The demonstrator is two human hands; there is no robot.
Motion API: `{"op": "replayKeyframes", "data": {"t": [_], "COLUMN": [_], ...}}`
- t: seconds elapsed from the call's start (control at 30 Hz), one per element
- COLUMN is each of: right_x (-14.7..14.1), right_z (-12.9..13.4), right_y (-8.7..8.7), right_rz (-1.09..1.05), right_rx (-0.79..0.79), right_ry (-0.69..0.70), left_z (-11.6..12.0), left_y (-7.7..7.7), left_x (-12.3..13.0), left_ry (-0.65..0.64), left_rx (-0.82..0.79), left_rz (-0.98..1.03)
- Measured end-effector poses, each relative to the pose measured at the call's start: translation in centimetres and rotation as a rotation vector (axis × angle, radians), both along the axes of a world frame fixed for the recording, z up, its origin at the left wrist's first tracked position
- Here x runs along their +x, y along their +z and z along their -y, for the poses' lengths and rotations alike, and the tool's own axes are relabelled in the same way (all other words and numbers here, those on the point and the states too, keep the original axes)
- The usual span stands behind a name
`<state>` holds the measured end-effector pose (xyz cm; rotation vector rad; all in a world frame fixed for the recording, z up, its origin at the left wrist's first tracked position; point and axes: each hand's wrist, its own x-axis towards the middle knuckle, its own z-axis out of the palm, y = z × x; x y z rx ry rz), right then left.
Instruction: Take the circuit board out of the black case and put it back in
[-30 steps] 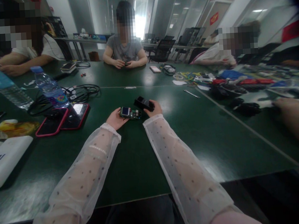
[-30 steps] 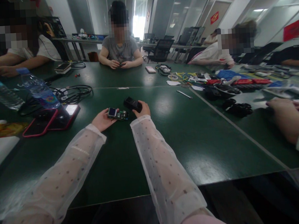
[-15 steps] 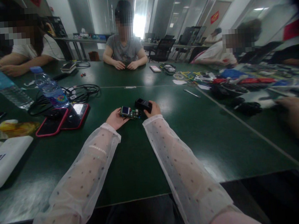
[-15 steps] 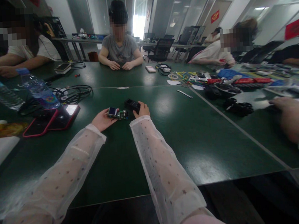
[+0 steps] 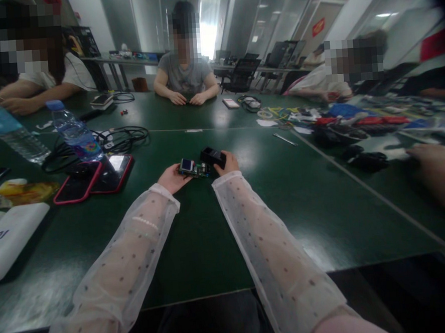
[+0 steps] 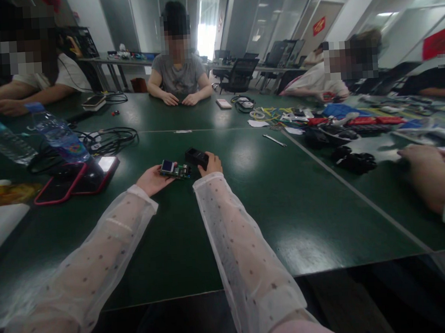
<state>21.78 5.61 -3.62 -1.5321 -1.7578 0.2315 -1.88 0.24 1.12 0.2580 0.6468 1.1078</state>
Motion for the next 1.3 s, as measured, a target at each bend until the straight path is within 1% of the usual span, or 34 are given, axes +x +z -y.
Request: {"op": "replayKeyframes", "data": {"t": [0.1, 0.17, 0.23, 0.3, 0.4, 0.5, 0.63, 0.77, 0.87, 1.07, 1.3], "right_x": [0.0, 0.0, -0.2, -0.4, -1.0, -1.6, -2.5, -3.2, -3.5, -3.5, -3.0], "right_z": [0.1, 0.2, 0.2, 0.1, 0.2, 0.9, 2.1, 3.0, 3.1, 2.5, 2.2], "right_y": [0.0, 0.0, 0.0, 0.3, 1.4, 2.9, 4.6, 5.2, 4.9, 4.1, 3.4], "right_rz": [-0.031, -0.092, -0.215, -0.385, -0.607, -0.697, -0.685, -0.602, -0.547, -0.440, -0.426], "right_rx": [0.019, 0.036, 0.042, 0.029, -0.020, -0.052, -0.056, -0.063, -0.070, -0.098, -0.162], "right_ry": [0.001, 0.006, 0.034, 0.092, 0.214, 0.310, 0.398, 0.468, 0.496, 0.494, 0.504], "left_z": [0.0, 0.0, 0.0, 0.0, 0.1, 0.3, 0.2, 0.0, -0.1, 0.0, -0.1], "left_y": [-0.1, -0.1, -0.1, -0.1, 0.1, 0.3, 0.1, -0.3, -0.3, -0.1, -0.2], "left_x": [-0.1, -0.1, -0.1, -0.1, 0.0, 0.1, 0.0, -0.1, -0.1, 0.0, 0.1], "left_ry": [-0.008, -0.018, -0.026, -0.025, -0.024, -0.027, -0.033, -0.031, -0.024, 0.008, 0.019], "left_rx": [0.004, 0.012, 0.023, 0.025, 0.032, 0.041, 0.054, 0.060, 0.053, 0.019, 0.002], "left_rz": [-0.011, -0.021, -0.029, -0.037, -0.056, -0.075, -0.076, -0.070, -0.072, -0.058, -0.059]}}
